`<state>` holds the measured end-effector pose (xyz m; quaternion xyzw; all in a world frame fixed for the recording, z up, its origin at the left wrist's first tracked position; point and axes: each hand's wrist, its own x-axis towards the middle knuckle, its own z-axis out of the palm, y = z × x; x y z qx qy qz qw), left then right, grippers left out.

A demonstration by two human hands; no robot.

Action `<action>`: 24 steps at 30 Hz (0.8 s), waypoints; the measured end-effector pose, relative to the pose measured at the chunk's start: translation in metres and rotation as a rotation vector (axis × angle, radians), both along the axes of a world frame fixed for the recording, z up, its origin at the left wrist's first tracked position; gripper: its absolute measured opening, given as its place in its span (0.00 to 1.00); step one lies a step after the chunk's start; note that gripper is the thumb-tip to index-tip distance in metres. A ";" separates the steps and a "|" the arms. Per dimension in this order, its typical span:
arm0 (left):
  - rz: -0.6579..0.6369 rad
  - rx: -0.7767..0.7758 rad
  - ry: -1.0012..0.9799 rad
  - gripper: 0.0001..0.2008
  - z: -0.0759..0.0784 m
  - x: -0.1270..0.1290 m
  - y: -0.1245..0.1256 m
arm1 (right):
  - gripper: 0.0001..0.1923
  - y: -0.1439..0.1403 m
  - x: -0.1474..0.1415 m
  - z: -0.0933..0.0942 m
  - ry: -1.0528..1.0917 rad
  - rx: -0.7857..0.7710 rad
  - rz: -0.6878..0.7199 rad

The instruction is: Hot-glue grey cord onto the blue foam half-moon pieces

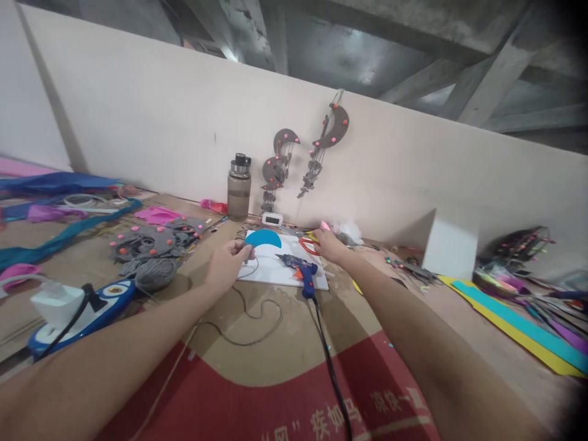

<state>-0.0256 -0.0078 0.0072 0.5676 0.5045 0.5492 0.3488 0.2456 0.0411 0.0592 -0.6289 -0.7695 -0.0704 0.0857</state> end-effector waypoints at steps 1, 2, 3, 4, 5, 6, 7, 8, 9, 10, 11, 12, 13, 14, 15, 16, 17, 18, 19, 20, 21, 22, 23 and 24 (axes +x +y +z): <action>0.005 -0.013 0.006 0.14 0.001 0.000 -0.001 | 0.17 0.006 -0.004 -0.003 0.007 -0.003 0.002; 0.008 -0.029 0.009 0.14 0.003 0.001 -0.002 | 0.17 0.011 -0.008 -0.005 0.014 -0.004 0.003; 0.008 -0.039 0.007 0.14 0.004 0.001 -0.003 | 0.17 0.014 -0.010 -0.007 0.023 -0.002 0.001; 0.008 -0.046 0.001 0.14 0.004 0.001 -0.003 | 0.16 0.016 -0.011 -0.010 0.033 0.004 -0.007; 0.003 -0.050 -0.007 0.14 0.005 0.002 -0.003 | 0.16 0.017 -0.011 -0.012 0.045 0.017 -0.019; 0.000 -0.051 -0.016 0.15 0.004 0.002 -0.003 | 0.15 0.016 -0.009 -0.014 0.060 0.034 -0.040; -0.005 -0.050 -0.023 0.15 0.004 0.002 -0.003 | 0.15 0.014 -0.006 -0.016 0.078 0.054 -0.068; -0.009 -0.049 -0.023 0.15 0.002 0.002 -0.002 | 0.15 0.011 -0.002 -0.018 0.098 0.073 -0.105; -0.011 -0.043 -0.017 0.15 0.001 0.002 0.000 | 0.15 0.008 0.002 -0.020 0.119 0.085 -0.146; -0.012 -0.034 -0.005 0.15 0.000 0.002 0.001 | 0.15 0.003 0.007 -0.022 0.142 0.088 -0.191; -0.011 -0.025 0.009 0.15 -0.002 0.002 0.002 | 0.16 -0.002 0.011 -0.025 0.164 0.077 -0.236; -0.009 -0.014 0.020 0.15 -0.003 0.002 0.003 | 0.17 -0.006 0.014 -0.028 0.184 0.056 -0.278; -0.011 -0.003 0.024 0.15 -0.003 0.002 0.004 | 0.18 -0.011 0.017 -0.031 0.203 0.031 -0.315; -0.012 0.004 0.020 0.15 -0.004 0.002 0.004 | 0.18 -0.015 0.018 -0.035 0.221 0.006 -0.338; -0.015 0.006 0.009 0.15 -0.003 0.002 0.004 | 0.18 -0.018 0.018 -0.037 0.239 -0.017 -0.348; -0.017 0.003 -0.004 0.15 -0.003 0.002 0.004 | 0.16 -0.021 0.017 -0.039 0.256 -0.036 -0.345; -0.019 -0.002 -0.012 0.15 -0.002 0.002 0.004 | 0.14 -0.023 0.015 -0.041 0.273 -0.053 -0.332; -0.018 -0.009 -0.016 0.15 -0.001 0.001 0.004 | 0.11 -0.024 0.014 -0.041 0.289 -0.067 -0.316; -0.019 -0.018 -0.017 0.15 -0.001 0.001 0.005 | 0.09 -0.026 0.012 -0.041 0.302 -0.080 -0.302; -0.019 -0.024 -0.021 0.15 0.000 0.000 0.005 | 0.07 -0.027 0.012 -0.041 0.313 -0.090 -0.293; -0.023 -0.026 -0.029 0.15 -0.001 0.000 0.005 | 0.06 -0.029 0.012 -0.040 0.322 -0.096 -0.290; -0.026 -0.028 -0.047 0.15 -0.001 0.000 0.005 | 0.06 -0.032 0.013 -0.039 0.330 -0.100 -0.289; -0.033 -0.029 -0.072 0.15 -0.002 0.000 0.006 | 0.05 -0.036 0.015 -0.038 0.337 -0.103 -0.291; -0.043 -0.033 -0.100 0.15 -0.003 0.001 0.006 | 0.05 -0.040 0.018 -0.037 0.343 -0.107 -0.292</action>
